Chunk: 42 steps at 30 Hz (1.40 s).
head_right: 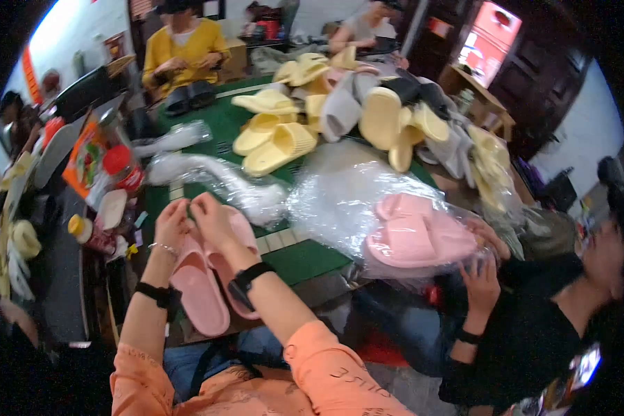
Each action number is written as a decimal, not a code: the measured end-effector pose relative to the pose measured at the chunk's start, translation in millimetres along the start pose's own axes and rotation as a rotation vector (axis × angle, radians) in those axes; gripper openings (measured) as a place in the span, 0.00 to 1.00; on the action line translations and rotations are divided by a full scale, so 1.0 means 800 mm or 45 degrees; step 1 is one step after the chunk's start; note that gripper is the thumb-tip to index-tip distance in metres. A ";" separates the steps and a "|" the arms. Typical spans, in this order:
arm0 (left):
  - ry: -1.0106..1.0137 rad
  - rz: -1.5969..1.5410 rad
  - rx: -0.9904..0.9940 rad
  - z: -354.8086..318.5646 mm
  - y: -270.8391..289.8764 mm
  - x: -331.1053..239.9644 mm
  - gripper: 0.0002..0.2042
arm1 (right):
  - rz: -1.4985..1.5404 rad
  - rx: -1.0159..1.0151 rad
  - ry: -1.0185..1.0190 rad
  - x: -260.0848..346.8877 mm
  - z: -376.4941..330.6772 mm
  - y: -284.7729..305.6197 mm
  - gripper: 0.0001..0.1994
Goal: The worker is trimming excess material from foam sandals while sitting at a table with other colleagues.
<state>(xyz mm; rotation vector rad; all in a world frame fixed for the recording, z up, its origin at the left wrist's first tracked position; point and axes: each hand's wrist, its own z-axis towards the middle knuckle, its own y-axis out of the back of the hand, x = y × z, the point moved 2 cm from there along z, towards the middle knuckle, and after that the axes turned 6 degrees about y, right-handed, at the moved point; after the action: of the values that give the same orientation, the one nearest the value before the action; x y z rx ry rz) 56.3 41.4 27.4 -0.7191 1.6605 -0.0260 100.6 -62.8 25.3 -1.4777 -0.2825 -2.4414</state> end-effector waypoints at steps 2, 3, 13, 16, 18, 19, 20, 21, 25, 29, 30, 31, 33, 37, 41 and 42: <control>-0.020 -0.008 0.018 0.004 0.003 0.002 0.06 | 0.170 0.029 -0.122 -0.009 -0.003 -0.003 0.06; -0.035 0.041 0.052 0.007 0.007 0.007 0.06 | 0.156 0.038 -0.122 -0.007 -0.004 0.001 0.06; 0.056 0.146 -0.025 -0.005 -0.020 0.010 0.08 | 0.091 -0.041 -0.022 -0.025 -0.007 0.016 0.06; 0.058 0.076 0.023 0.003 -0.007 0.012 0.10 | 0.102 0.019 -0.148 -0.004 -0.007 0.016 0.07; 0.068 0.093 0.024 0.008 -0.005 0.014 0.10 | 0.250 0.023 -0.245 -0.010 -0.008 0.014 0.05; 0.061 0.099 0.044 0.009 -0.001 0.014 0.10 | 0.300 0.029 -0.295 0.000 -0.008 0.012 0.05; 0.064 0.082 0.047 0.009 0.000 0.014 0.10 | 0.262 0.046 -0.285 0.003 -0.008 0.014 0.04; 0.067 0.066 0.050 0.008 0.002 0.014 0.10 | 0.224 0.063 -0.274 0.006 -0.007 0.012 0.04; 0.063 0.050 0.002 -0.002 0.003 0.008 0.07 | 0.203 0.070 -0.269 0.003 -0.008 0.004 0.04; -0.022 0.144 0.060 0.000 0.005 0.018 0.07 | 0.005 0.067 -0.242 0.006 -0.009 0.004 0.06; -0.034 0.220 0.010 0.000 0.007 0.019 0.07 | 0.197 0.063 -0.214 0.020 -0.011 0.002 0.05; -0.089 0.258 0.045 0.002 -0.002 0.022 0.07 | 0.211 0.075 -0.303 0.023 -0.010 0.008 0.04; -0.037 0.220 0.011 -0.001 -0.028 0.019 0.07 | 0.183 0.073 -0.299 0.004 -0.004 0.031 0.02; -0.042 0.219 -0.043 -0.006 -0.016 0.010 0.10 | -0.257 0.113 -0.025 0.032 0.000 0.019 0.07; -0.762 0.958 -0.335 -0.011 0.040 -0.013 0.18 | -0.880 0.407 0.450 0.115 -0.035 0.028 0.09; -0.737 0.965 -0.202 -0.044 0.030 -0.050 0.19 | -0.997 0.559 0.045 0.122 -0.045 0.049 0.08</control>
<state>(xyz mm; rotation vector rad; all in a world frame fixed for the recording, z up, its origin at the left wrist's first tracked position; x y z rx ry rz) 15.8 66.1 61.9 -0.1409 1.2814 0.7868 40.3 -123.6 96.6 -1.2626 -1.5227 -2.6595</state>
